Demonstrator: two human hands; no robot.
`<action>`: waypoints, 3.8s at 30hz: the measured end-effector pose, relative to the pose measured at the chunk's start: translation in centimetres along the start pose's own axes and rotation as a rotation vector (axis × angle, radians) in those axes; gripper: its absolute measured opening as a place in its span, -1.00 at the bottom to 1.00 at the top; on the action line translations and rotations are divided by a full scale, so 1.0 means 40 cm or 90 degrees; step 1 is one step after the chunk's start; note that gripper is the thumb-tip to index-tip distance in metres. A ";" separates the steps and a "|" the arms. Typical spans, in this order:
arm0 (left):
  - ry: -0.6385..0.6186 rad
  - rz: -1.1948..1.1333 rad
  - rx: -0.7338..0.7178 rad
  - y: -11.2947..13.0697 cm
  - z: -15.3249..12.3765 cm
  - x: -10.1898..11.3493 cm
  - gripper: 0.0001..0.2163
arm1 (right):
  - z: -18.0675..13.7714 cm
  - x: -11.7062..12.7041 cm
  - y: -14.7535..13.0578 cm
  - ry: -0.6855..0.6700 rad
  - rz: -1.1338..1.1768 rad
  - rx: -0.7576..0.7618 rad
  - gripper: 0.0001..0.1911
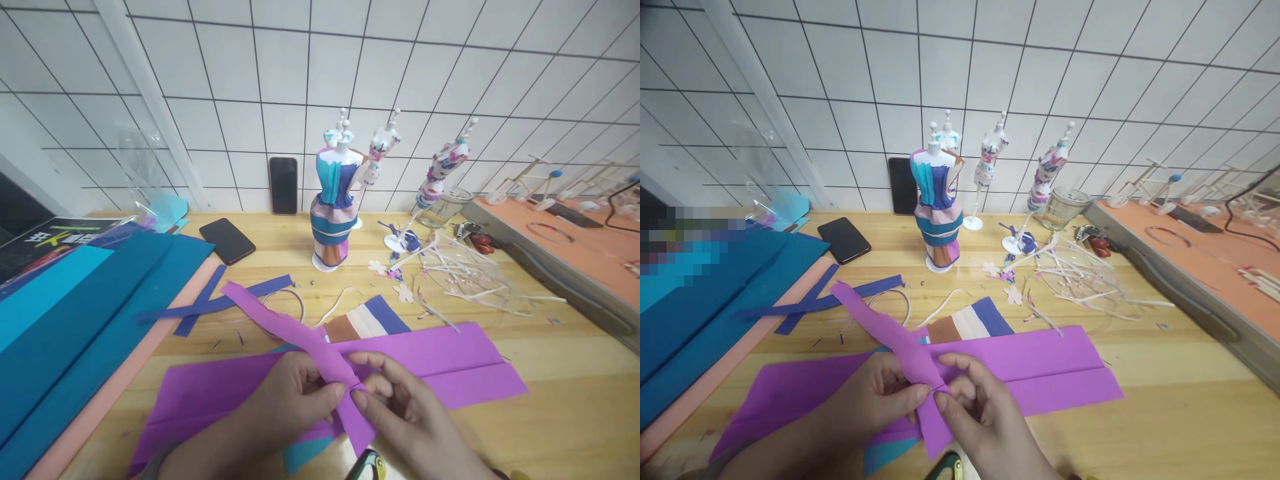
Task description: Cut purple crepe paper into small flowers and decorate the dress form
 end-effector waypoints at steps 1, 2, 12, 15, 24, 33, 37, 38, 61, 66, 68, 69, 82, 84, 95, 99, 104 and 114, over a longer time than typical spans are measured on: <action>-0.002 -0.006 -0.001 -0.003 0.001 -0.001 -0.83 | 0.000 0.001 0.000 0.002 -0.006 -0.002 -0.59; -0.010 -0.014 -0.003 -0.004 0.001 -0.003 -0.84 | 0.000 0.000 -0.001 0.002 -0.010 -0.003 -0.60; -0.040 -0.062 0.006 0.009 -0.003 0.011 -0.88 | -0.024 -0.029 -0.045 -0.068 -0.031 0.013 -0.74; -0.083 -0.090 -0.012 0.016 -0.006 0.006 -0.84 | -0.030 -0.045 -0.056 -0.137 -0.123 0.072 -0.79; -0.130 -0.104 -0.027 0.024 -0.017 -0.020 -0.86 | -0.021 -0.077 -0.096 -0.200 -0.209 0.190 -0.79; -0.038 0.025 0.004 0.024 -0.011 0.016 -0.73 | -0.015 -0.063 -0.074 -0.187 -0.259 0.111 -0.91; 0.016 0.046 0.006 0.011 -0.009 0.034 -0.70 | -0.015 -0.072 -0.063 -0.203 -0.279 0.071 -0.85; 0.021 0.050 0.007 0.009 -0.009 0.034 -0.70 | -0.016 -0.074 -0.062 -0.207 -0.277 0.066 -0.83; -0.035 -0.082 -0.016 -0.002 -0.001 -0.002 -0.89 | -0.009 -0.058 -0.054 -0.171 -0.283 0.108 -0.73; -0.031 -0.108 -0.040 0.000 0.001 -0.006 -0.90 | -0.006 -0.053 -0.039 -0.162 -0.299 0.078 -0.69; -0.032 -0.102 -0.046 0.007 0.000 -0.005 -0.92 | -0.006 -0.052 -0.036 -0.161 -0.306 0.071 -0.68; -0.034 -0.099 -0.048 0.011 0.000 -0.006 -0.92 | -0.006 -0.052 -0.036 -0.160 -0.309 0.071 -0.68; 0.013 -0.055 -0.058 0.013 0.004 0.008 -0.87 | -0.002 -0.046 -0.038 -0.136 -0.300 0.085 -0.73; 0.027 -0.047 -0.066 0.026 0.005 0.013 -0.89 | 0.001 -0.043 -0.039 -0.130 -0.281 0.085 -0.74; 0.095 -0.004 -0.026 0.007 0.003 0.043 -0.86 | 0.003 -0.037 -0.048 -0.107 -0.285 0.108 -0.68; 0.117 0.038 -0.001 -0.005 0.000 0.056 -0.79 | 0.004 -0.035 -0.054 -0.097 -0.287 0.112 -0.68; 0.123 0.045 0.010 -0.012 -0.002 0.058 -0.80 | 0.003 -0.034 -0.064 -0.077 -0.286 0.121 -0.67; 0.117 0.081 0.019 -0.025 0.002 0.058 -0.85 | 0.005 -0.036 -0.063 -0.085 -0.277 0.116 -0.68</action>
Point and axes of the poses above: each hand's wrist, its own z-axis towards the middle knuckle, its own x-axis out of the back of the hand, y = z × x, the point moved 9 cm from there along z, towards the middle knuckle, and after that the axes turned 15 degrees about z, right-handed, at the moved point
